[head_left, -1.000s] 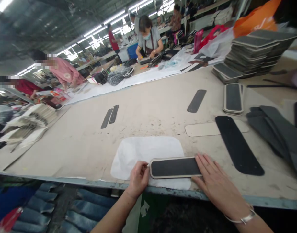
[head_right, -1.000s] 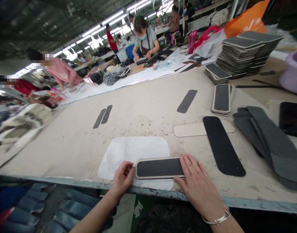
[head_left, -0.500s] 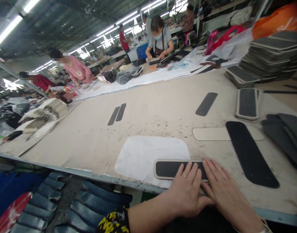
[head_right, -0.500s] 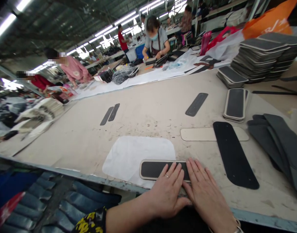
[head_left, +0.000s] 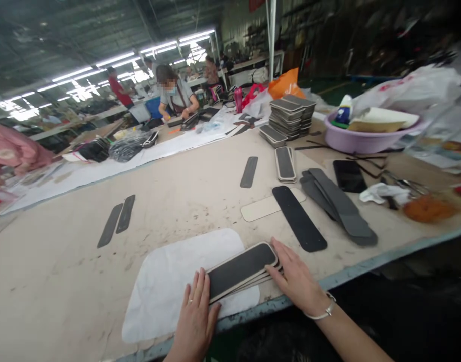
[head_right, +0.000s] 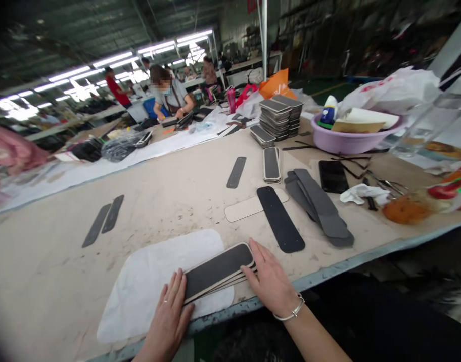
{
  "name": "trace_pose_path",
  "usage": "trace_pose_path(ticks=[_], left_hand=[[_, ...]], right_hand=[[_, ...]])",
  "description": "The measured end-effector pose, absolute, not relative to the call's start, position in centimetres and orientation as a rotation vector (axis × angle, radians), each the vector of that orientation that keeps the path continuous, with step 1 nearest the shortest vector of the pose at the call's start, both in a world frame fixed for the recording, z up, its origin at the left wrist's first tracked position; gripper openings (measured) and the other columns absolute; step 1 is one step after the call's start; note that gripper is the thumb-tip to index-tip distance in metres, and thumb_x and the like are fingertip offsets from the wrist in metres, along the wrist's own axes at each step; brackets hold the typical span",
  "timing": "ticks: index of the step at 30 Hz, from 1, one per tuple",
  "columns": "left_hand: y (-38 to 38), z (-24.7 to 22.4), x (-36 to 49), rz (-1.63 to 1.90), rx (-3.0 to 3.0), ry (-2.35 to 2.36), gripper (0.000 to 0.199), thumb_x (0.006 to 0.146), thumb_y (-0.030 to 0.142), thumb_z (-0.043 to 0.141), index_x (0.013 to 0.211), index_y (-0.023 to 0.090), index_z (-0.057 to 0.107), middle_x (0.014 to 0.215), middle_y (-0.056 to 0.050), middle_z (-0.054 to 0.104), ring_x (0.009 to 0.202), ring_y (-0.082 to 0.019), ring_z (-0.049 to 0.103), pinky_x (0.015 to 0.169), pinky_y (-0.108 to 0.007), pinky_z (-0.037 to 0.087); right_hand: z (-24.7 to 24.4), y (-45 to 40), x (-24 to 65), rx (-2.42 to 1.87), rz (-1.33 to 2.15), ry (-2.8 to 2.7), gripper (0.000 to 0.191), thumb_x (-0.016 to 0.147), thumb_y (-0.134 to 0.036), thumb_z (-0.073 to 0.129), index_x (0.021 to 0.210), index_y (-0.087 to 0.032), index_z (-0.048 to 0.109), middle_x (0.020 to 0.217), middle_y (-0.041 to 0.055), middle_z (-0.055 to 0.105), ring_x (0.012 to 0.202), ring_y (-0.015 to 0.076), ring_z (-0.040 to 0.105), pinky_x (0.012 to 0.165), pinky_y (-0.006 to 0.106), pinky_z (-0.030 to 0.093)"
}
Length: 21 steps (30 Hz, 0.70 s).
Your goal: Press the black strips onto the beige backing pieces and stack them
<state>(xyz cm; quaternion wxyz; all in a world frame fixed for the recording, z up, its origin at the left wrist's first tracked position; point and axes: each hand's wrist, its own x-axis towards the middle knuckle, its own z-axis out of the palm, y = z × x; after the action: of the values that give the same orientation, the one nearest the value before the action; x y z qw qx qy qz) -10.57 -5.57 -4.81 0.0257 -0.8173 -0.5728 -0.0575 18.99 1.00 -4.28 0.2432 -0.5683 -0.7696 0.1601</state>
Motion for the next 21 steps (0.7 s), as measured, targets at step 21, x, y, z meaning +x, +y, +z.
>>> trace_pose_path(ticks=[21], left_hand=[[-3.4,0.3,-9.9,-1.202,-2.197,-2.476,0.043,0.069,0.039,0.064,0.106,0.017,0.062,0.087,-0.004,0.064,0.082,-0.021,0.063,0.075,-0.035,0.052]], right_hand=[[-4.2,3.2,18.6,-1.334,0.768,-1.813,0.071,0.069,-0.018,0.057,0.135,-0.016,0.033,0.118,0.0101,0.056,0.113,0.0227,0.046,0.101,0.044,0.034]])
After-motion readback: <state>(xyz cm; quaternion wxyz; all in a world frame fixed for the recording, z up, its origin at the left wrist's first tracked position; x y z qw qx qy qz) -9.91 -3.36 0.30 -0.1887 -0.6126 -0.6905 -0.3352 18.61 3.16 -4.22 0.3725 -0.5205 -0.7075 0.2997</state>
